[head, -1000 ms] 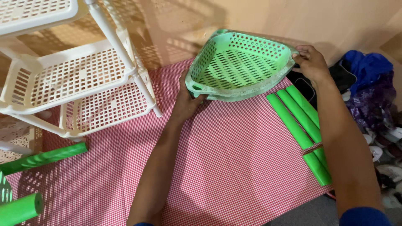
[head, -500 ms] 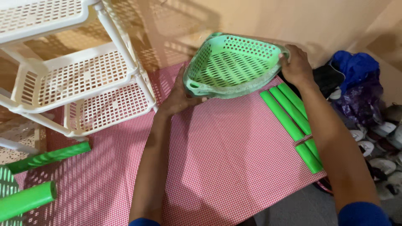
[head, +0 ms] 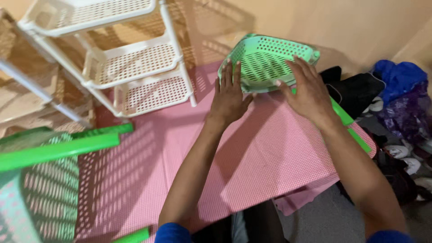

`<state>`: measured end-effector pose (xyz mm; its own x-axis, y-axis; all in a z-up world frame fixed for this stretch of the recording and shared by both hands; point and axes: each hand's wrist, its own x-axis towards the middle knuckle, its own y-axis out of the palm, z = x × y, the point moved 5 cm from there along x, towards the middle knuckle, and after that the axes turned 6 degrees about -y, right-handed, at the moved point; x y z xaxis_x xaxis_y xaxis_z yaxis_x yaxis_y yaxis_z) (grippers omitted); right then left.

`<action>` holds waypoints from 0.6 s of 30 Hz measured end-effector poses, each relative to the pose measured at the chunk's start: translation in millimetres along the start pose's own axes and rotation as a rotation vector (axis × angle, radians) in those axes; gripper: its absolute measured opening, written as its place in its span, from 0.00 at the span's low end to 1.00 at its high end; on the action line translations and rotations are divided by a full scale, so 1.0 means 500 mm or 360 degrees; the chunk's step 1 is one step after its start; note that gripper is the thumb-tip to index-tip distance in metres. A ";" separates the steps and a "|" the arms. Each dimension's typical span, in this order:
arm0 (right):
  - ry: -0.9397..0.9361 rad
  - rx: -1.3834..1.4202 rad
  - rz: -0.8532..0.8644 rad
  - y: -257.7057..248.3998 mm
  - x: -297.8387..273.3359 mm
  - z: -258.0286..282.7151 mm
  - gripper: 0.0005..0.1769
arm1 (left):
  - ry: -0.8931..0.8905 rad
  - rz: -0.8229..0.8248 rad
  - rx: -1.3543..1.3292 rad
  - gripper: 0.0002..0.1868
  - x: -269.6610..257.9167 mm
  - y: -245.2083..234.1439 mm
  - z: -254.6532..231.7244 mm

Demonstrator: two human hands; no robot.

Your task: The person assembles a green plastic corner basket by inserting green cylindrical rods into the basket frame. They repeatedly insert and remove the rods to test fitment, then place the assembled basket on a table with a red and white checkered tablecloth.

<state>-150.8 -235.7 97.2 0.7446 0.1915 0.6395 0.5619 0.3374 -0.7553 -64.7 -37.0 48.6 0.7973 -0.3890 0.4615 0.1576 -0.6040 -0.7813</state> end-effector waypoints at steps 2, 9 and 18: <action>-0.0037 0.0072 -0.0010 -0.013 -0.014 0.072 0.34 | -0.0002 -0.0046 0.0049 0.54 -0.041 -0.038 -0.015; -0.0281 0.0251 -0.0029 -0.041 -0.048 0.301 0.34 | 0.0000 -0.0164 0.0102 0.49 -0.223 -0.204 -0.052; -0.0486 0.0506 0.0139 0.008 -0.075 0.558 0.36 | -0.0276 -0.0268 0.0211 0.48 -0.469 -0.393 -0.009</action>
<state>-276.9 15.6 110.5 0.6171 0.4789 0.6244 0.3273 0.5654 -0.7571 -285.2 169.7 95.9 0.8394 -0.1587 0.5198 0.3625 -0.5492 -0.7530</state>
